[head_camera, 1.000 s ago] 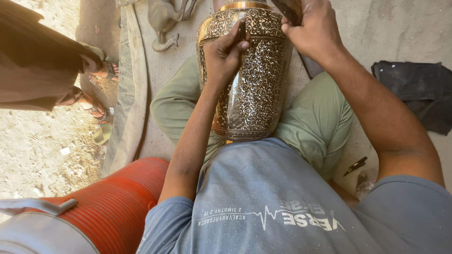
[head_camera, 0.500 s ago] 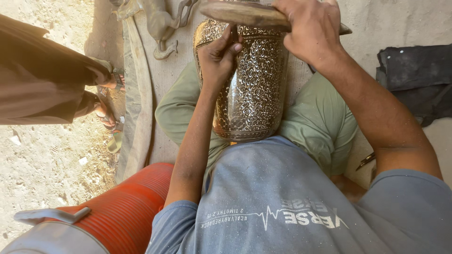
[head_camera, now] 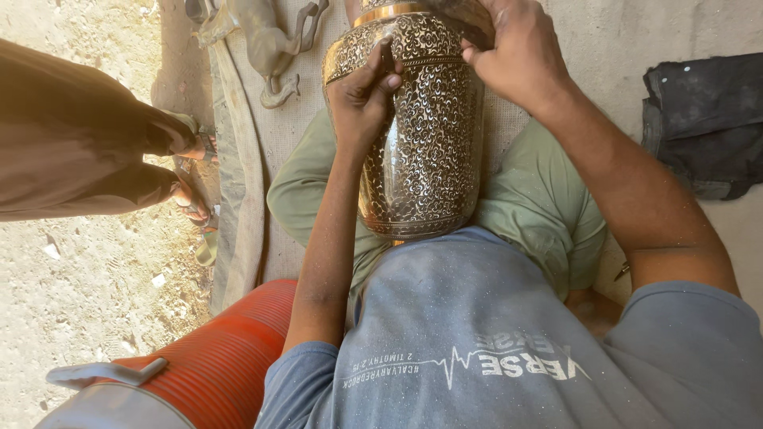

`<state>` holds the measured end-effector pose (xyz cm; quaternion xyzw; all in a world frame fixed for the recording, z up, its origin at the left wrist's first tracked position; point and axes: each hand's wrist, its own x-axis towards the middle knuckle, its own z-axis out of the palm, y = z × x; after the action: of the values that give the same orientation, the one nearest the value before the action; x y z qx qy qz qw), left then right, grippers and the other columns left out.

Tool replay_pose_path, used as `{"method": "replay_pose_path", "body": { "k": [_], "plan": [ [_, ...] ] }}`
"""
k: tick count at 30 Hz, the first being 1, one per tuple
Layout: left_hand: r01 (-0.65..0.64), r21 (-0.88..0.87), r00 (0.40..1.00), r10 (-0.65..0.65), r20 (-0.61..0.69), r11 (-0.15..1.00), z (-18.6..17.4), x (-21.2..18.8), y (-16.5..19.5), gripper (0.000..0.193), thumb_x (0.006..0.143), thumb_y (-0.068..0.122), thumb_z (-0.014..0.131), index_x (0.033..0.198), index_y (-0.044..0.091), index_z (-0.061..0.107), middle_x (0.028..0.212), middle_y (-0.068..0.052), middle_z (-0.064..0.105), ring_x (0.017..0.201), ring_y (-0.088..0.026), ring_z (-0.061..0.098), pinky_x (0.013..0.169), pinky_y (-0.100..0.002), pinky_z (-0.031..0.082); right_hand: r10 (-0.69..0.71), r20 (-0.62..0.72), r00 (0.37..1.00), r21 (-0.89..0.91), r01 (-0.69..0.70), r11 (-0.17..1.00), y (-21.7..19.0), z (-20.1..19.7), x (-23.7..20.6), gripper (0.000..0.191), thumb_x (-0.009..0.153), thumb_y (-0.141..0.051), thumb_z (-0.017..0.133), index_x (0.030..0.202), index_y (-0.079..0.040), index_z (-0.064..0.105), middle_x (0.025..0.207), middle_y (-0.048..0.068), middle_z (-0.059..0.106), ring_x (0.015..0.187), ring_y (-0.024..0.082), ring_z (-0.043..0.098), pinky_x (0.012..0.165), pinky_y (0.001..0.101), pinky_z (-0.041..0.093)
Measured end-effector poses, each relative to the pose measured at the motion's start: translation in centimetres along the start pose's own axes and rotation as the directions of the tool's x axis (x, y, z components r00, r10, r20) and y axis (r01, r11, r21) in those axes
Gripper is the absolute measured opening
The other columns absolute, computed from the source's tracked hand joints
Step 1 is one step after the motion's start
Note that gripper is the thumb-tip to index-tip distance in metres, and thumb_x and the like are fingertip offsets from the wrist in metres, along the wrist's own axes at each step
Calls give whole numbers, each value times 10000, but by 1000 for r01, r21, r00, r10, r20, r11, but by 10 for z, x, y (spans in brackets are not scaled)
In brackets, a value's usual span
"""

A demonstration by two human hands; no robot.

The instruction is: The person sits cross-legged and uses a chisel and hammer to engrave a decorative pattern on a brass vase. The left hand holds the chisel against the vase surface while the right hand repeatedly strikes the chisel with a hammer to create small indentations in the metal.

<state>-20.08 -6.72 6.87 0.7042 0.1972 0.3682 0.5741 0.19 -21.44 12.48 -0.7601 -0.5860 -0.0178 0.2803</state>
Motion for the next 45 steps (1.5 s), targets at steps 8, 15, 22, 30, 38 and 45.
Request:
{"method": "replay_pose_path", "body": {
  "k": [8,15,22,30,38,45],
  "plan": [
    [20,-13,1000,-20,3,1000,-1,2,4,395,940,-56,713,1313,64,666,997,-69,798,886,-108,748,783,-280,655,-137,-106,985,-293,101,951,2,0,-8,351,850,-21,824,1162,-149,727,851,69,714,739,229,695,699,451,535],
    [-42,-8,999,43,23,999,-3,5,-2,228,944,-70,718,1129,52,770,993,-89,806,890,-135,767,772,-317,678,-4,-70,998,-159,-7,987,8,9,-13,313,890,-24,825,1173,-114,727,839,77,709,712,221,683,648,415,535],
    [-26,42,1000,25,17,999,-3,7,-2,282,940,-64,714,1194,57,742,997,-72,811,907,-108,764,803,-295,662,6,-114,994,28,-3,1000,11,8,-17,299,889,-18,809,1163,-71,703,925,80,725,803,215,709,680,372,557],
    [-12,118,999,6,53,993,-6,9,2,170,929,-28,734,1056,69,795,949,-50,817,811,-69,738,696,-263,619,106,-36,994,171,-99,980,12,7,-19,335,934,-23,738,1251,-112,672,900,69,711,788,211,704,753,427,585],
    [-100,134,992,89,88,986,-4,14,0,150,954,17,735,1078,83,790,918,-39,806,730,-65,709,614,-258,588,258,134,957,799,-258,543,19,7,-2,403,845,-48,722,1219,-189,667,1110,-39,692,914,121,694,839,392,596],
    [36,237,995,-57,82,971,-4,19,7,142,936,49,722,1048,95,796,830,-28,808,613,-42,690,500,-240,556,288,122,950,236,-310,921,16,0,2,533,903,-55,724,1392,-242,625,897,-17,730,817,166,710,799,409,587]
  ]
}}
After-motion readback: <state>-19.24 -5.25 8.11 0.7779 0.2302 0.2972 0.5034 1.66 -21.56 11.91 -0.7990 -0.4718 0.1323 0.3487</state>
